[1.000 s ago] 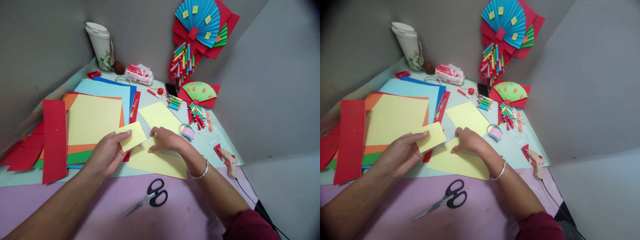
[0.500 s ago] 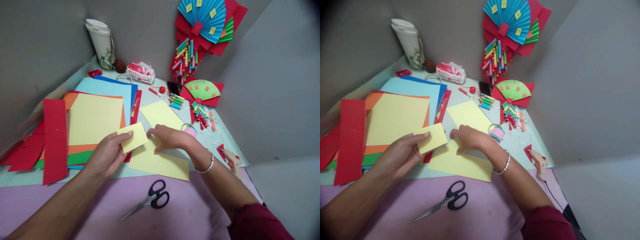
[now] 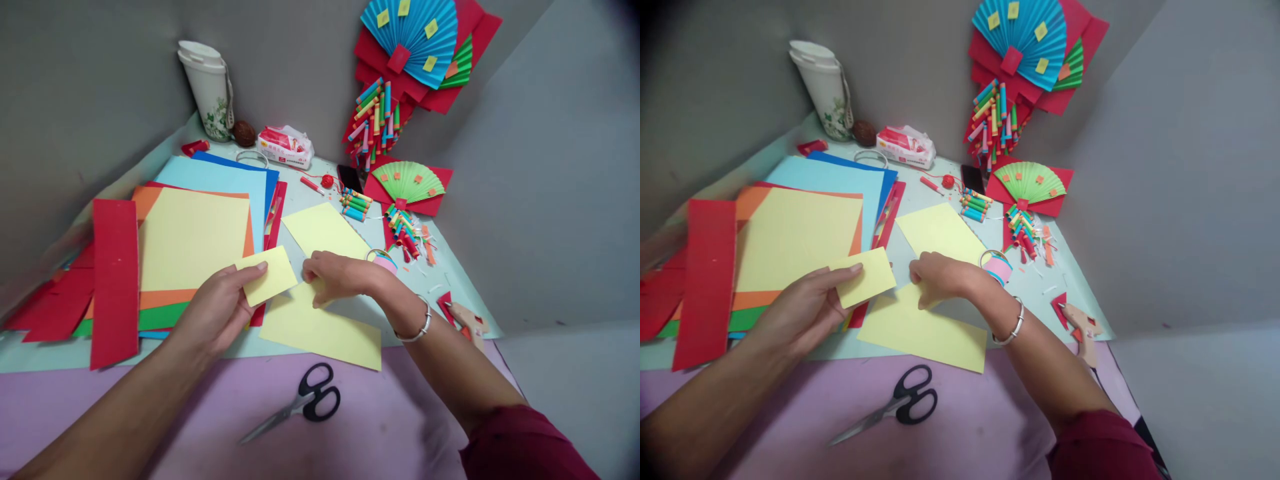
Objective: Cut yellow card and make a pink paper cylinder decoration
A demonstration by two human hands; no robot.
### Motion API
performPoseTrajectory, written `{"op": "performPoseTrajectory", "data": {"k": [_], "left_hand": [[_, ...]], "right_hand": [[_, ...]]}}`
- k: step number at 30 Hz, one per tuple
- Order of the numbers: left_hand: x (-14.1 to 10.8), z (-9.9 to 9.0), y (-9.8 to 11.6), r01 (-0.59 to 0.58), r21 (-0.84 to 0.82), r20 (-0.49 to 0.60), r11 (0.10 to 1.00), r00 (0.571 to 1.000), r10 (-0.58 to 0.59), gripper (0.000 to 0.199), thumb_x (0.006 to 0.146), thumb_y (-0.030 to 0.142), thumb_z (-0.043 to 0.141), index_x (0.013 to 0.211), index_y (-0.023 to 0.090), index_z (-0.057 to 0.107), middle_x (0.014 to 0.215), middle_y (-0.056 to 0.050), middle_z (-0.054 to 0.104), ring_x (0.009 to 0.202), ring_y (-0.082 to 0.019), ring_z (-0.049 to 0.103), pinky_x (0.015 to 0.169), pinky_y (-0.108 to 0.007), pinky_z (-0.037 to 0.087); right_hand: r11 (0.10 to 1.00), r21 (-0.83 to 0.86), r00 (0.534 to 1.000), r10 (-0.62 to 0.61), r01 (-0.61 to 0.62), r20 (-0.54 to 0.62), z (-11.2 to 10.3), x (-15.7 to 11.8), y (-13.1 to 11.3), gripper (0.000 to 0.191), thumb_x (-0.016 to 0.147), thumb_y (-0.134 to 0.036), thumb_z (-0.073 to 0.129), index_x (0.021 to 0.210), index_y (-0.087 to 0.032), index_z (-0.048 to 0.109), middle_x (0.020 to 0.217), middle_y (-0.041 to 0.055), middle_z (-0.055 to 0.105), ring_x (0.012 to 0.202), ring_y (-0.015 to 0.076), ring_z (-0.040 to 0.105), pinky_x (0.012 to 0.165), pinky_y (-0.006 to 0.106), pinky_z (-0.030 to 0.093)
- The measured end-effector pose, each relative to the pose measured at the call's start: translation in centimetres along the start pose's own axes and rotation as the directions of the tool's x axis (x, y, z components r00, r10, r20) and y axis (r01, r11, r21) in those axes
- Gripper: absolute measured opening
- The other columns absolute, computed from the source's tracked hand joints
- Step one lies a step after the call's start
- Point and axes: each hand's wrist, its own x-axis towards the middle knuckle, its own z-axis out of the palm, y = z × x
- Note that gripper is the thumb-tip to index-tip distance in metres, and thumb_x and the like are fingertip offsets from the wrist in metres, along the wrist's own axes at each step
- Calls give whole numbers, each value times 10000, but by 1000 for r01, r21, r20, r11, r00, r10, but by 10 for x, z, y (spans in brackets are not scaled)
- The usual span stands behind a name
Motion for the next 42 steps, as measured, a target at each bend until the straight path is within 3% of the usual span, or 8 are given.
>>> {"op": "performPoseTrajectory", "data": {"k": [3, 9, 12, 18, 23, 27, 32, 42], "left_hand": [[1, 0, -1, 6, 4, 22, 1000, 1000, -6, 170, 777, 36, 624, 912, 88, 714, 925, -146, 776, 910, -260, 737, 750, -286, 626], [2, 1, -2, 11, 6, 10, 1000, 1000, -11, 179, 785, 42, 622, 931, 91, 715, 908, -144, 776, 916, -269, 735, 749, -294, 623], [3, 1, -2, -4, 8, 19, 1000, 1000, 4, 187, 797, 58, 619, 955, 85, 716, 911, -149, 775, 922, -272, 732, 763, -303, 619], [0, 3, -5, 44, -28, 112, 999, 993, -40, 250, 886, 183, 569, 1079, 88, 696, 997, -154, 767, 933, -274, 728, 790, -331, 610], [-6, 6, -6, 158, -48, 232, 986, 962, -142, 329, 930, 299, 525, 1144, 94, 668, 1027, -170, 757, 949, -297, 723, 813, -391, 601], [-7, 5, -9, 231, -24, 302, 973, 929, -214, 278, 868, 200, 592, 1113, 112, 688, 974, -155, 767, 972, -299, 716, 844, -385, 588], [-9, 4, -11, 255, 39, 261, 966, 931, -256, 400, 736, -16, 590, 1096, 126, 694, 934, -126, 772, 935, -277, 726, 863, -378, 580], [-11, 8, -11, 214, 92, 200, 972, 953, -229, 287, 767, 25, 626, 1016, 135, 717, 956, -134, 767, 943, -285, 720, 806, -381, 599]], "right_hand": [[997, 72, 1000, 17, -17, 10, 1, 0, 1, 446, 640, -294, 798, 1025, -231, 584, 926, 26, 593, 738, 172, 532, 578, 248, 352], [998, 67, 999, 18, -19, 27, -4, -4, -2, 321, 643, -314, 800, 909, -213, 650, 879, 33, 626, 745, 187, 558, 587, 257, 357], [973, 227, 999, 51, -48, -5, -11, -16, 2, 203, 727, -280, 720, 910, -217, 658, 848, 8, 639, 739, 169, 569, 600, 250, 378], [721, 692, 973, 133, 37, -190, -16, -44, 2, 225, 821, -405, 658, 899, -194, 663, 720, -24, 579, 617, 105, 487, 547, 218, 373], [573, 814, 966, 145, 95, -215, -2, -39, -21, 245, 807, -419, 683, 898, -192, 663, 683, -36, 561, 607, 97, 490, 555, 214, 378], [636, 767, 931, 229, 79, -285, 10, -27, -31, 196, 806, -372, 673, 874, -189, 675, 709, -31, 598, 635, 106, 510, 585, 226, 388], [722, 692, 888, 315, 5, -335, 16, -22, -37, 176, 809, -364, 660, 869, -201, 689, 677, -42, 590, 599, 102, 478, 535, 220, 327], [755, 654, 856, 375, -59, -355, 20, -23, -46, 168, 832, -381, 632, 880, -228, 681, 627, -54, 528, 567, 104, 476, 521, 229, 321]]}}
